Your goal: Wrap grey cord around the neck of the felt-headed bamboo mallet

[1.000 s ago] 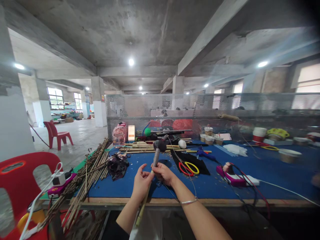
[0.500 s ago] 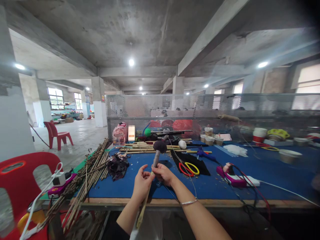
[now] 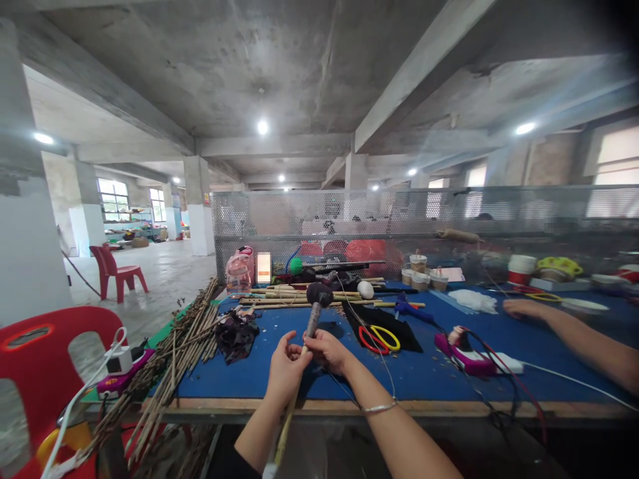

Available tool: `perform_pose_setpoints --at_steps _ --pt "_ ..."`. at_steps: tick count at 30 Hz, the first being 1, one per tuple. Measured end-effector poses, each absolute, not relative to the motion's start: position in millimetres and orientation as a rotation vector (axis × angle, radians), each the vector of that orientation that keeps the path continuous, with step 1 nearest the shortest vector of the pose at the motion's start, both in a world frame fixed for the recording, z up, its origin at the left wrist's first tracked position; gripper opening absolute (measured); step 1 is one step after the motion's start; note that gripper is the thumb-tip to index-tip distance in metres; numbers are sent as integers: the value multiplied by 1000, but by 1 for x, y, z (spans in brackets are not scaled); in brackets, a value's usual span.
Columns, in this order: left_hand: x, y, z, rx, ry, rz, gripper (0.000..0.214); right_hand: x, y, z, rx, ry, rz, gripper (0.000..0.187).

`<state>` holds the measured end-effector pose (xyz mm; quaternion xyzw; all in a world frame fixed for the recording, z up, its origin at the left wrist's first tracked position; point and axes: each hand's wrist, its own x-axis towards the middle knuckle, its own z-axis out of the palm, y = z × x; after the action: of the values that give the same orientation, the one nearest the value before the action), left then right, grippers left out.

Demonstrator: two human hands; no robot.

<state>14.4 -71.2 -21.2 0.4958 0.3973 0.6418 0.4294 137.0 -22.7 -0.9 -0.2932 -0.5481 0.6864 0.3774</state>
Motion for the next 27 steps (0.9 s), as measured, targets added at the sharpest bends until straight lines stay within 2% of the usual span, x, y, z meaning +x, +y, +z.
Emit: perform_pose_setpoints --at_steps 7,13,19,27 --pt "15 -77 -15 1199 1007 1474 62 139 -22 0 -730 -1431 1775 38" --pt "14 -71 -21 1249 1027 1596 66 138 -23 1 -747 -1429 1753 38" --pt "12 -74 -18 1219 1046 1568 70 140 -24 3 -722 -1432 1780 39" --pt "15 -74 -17 1229 1045 1574 62 138 -22 -1 -738 -1444 1746 37"
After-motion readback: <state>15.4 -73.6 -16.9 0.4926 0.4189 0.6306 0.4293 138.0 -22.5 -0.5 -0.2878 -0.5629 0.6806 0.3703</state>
